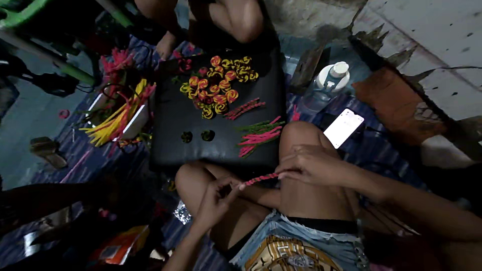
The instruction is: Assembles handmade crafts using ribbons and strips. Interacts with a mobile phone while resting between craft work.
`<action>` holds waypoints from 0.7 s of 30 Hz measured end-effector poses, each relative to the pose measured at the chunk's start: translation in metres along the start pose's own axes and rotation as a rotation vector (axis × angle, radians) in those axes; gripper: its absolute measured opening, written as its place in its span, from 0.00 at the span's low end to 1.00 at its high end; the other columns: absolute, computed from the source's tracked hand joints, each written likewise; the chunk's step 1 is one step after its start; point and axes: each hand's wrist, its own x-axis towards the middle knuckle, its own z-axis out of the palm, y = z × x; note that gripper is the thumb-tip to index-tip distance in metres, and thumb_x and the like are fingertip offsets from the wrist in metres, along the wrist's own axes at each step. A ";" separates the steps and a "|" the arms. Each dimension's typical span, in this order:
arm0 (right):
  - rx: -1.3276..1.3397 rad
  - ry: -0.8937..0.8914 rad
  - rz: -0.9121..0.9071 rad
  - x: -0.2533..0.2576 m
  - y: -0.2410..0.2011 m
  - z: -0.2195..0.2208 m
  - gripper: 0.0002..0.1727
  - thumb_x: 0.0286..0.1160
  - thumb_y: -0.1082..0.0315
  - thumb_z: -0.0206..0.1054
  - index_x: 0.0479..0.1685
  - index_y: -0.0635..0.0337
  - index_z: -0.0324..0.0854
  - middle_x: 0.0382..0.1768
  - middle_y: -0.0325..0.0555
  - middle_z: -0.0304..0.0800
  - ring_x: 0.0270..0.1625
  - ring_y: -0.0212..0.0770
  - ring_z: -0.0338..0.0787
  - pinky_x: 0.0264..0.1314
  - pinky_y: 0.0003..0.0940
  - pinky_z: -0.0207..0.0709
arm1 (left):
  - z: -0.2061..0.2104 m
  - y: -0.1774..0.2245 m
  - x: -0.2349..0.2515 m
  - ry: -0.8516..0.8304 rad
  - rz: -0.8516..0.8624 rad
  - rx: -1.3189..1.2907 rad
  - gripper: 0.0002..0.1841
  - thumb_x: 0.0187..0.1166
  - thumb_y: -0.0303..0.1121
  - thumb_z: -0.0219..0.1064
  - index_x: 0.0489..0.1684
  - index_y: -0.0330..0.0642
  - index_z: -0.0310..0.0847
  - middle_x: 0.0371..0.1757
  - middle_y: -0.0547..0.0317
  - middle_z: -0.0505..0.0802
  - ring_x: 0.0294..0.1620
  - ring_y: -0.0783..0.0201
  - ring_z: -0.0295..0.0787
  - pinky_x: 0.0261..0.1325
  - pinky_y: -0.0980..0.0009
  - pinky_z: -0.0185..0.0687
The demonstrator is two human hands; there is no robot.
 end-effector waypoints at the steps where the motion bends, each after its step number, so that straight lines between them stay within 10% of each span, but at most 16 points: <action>1: -0.004 0.051 -0.017 -0.001 0.002 -0.001 0.14 0.84 0.62 0.64 0.46 0.60 0.94 0.41 0.48 0.97 0.42 0.45 0.93 0.54 0.48 0.81 | -0.002 0.002 0.000 -0.010 0.007 -0.034 0.08 0.80 0.33 0.68 0.37 0.38 0.88 0.30 0.74 0.88 0.26 0.91 0.75 0.29 0.92 0.71; 8: 0.130 0.135 -0.162 0.000 0.027 -0.014 0.16 0.81 0.61 0.66 0.41 0.63 0.94 0.34 0.42 0.94 0.35 0.25 0.86 0.46 0.20 0.78 | -0.010 0.012 0.009 -0.220 -0.484 -0.689 0.14 0.81 0.31 0.59 0.29 0.59 0.89 0.21 0.84 0.85 0.14 0.91 0.69 0.16 0.92 0.62; 16: -0.124 0.398 -0.279 0.005 0.055 0.008 0.27 0.80 0.45 0.67 0.19 0.59 0.85 0.17 0.41 0.85 0.24 0.34 0.82 0.47 0.29 0.74 | 0.001 -0.007 0.003 -0.266 -0.808 -1.205 0.17 0.88 0.34 0.51 0.27 0.54 0.81 0.20 0.79 0.82 0.12 0.89 0.71 0.17 0.94 0.69; 21: 0.038 0.253 -0.140 0.019 0.058 -0.003 0.22 0.78 0.51 0.69 0.30 0.62 0.92 0.28 0.46 0.93 0.32 0.37 0.87 0.47 0.35 0.80 | 0.008 -0.016 0.002 -0.073 -0.735 -0.972 0.23 0.95 0.42 0.38 0.27 0.55 0.74 0.19 0.79 0.79 0.10 0.88 0.66 0.14 0.92 0.64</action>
